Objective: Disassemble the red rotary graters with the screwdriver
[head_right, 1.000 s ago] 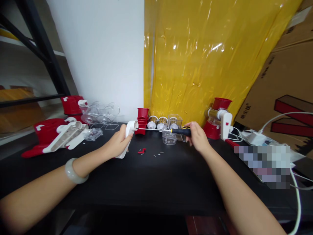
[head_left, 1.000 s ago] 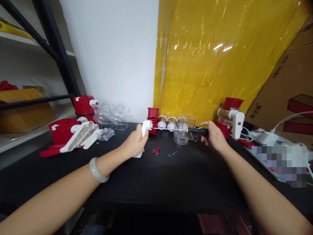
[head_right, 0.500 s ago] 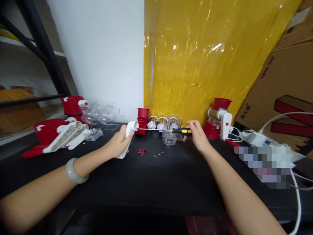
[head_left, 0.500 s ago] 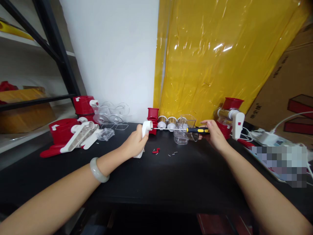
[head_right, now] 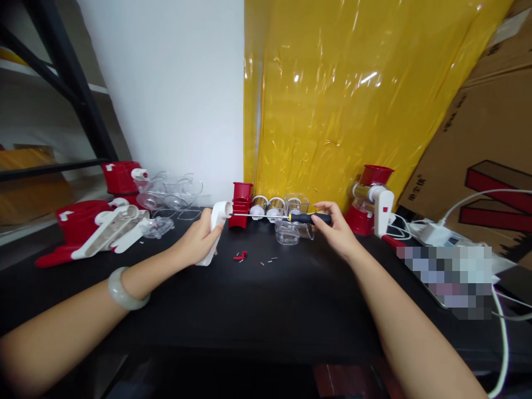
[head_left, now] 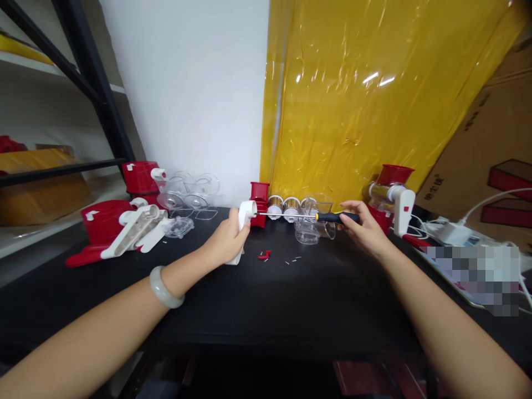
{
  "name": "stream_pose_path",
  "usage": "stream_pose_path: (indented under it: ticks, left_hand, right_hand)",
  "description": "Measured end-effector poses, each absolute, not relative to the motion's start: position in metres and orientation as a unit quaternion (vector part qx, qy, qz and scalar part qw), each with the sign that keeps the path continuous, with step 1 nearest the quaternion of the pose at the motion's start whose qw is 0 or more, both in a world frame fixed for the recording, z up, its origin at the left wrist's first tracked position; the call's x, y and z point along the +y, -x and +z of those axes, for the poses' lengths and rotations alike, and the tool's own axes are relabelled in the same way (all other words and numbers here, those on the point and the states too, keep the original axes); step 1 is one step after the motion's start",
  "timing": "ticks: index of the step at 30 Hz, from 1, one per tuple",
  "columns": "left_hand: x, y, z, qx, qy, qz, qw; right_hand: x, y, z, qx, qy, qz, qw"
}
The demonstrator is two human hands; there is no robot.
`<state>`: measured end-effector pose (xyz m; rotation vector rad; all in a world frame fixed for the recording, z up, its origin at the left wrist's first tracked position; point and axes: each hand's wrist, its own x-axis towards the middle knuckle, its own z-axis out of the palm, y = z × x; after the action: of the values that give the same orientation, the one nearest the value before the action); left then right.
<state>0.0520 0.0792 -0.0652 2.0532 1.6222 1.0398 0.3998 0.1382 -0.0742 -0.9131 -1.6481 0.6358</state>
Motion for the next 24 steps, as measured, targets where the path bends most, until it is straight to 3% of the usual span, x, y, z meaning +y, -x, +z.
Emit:
stream_pose_path:
  ticks: [4, 8, 13, 19, 24]
  left_hand:
    - [0.0775, -0.0529, -0.0633, 0.569, -0.716, 0.369, 0.165]
    - [0.0780, -0.0519, -0.0631, 0.566, -0.722, 0.368, 0.154]
    - [0.0805, -0.0502, -0.0660, 0.566, -0.723, 0.367, 0.149]
    - [0.0796, -0.0518, -0.0668, 0.558, -0.731, 0.360, 0.156]
    - [0.0778, -0.0519, -0.0658, 0.559, -0.739, 0.350, 0.136]
  right_hand:
    - [0.1368, -0.3957, -0.0750, -0.660, 0.396, 0.365, 0.523]
    - [0.1340, -0.3928, -0.0739, -0.672, 0.443, 0.351, 0.478]
    - [0.1356, -0.3957, -0.0729, -0.671, 0.395, 0.318, 0.542]
    - [0.1358, -0.3918, -0.0713, -0.625, 0.344, 0.389, 0.582]
    - [0.1295, -0.3924, -0.0673, -0.672, 0.449, 0.333, 0.486]
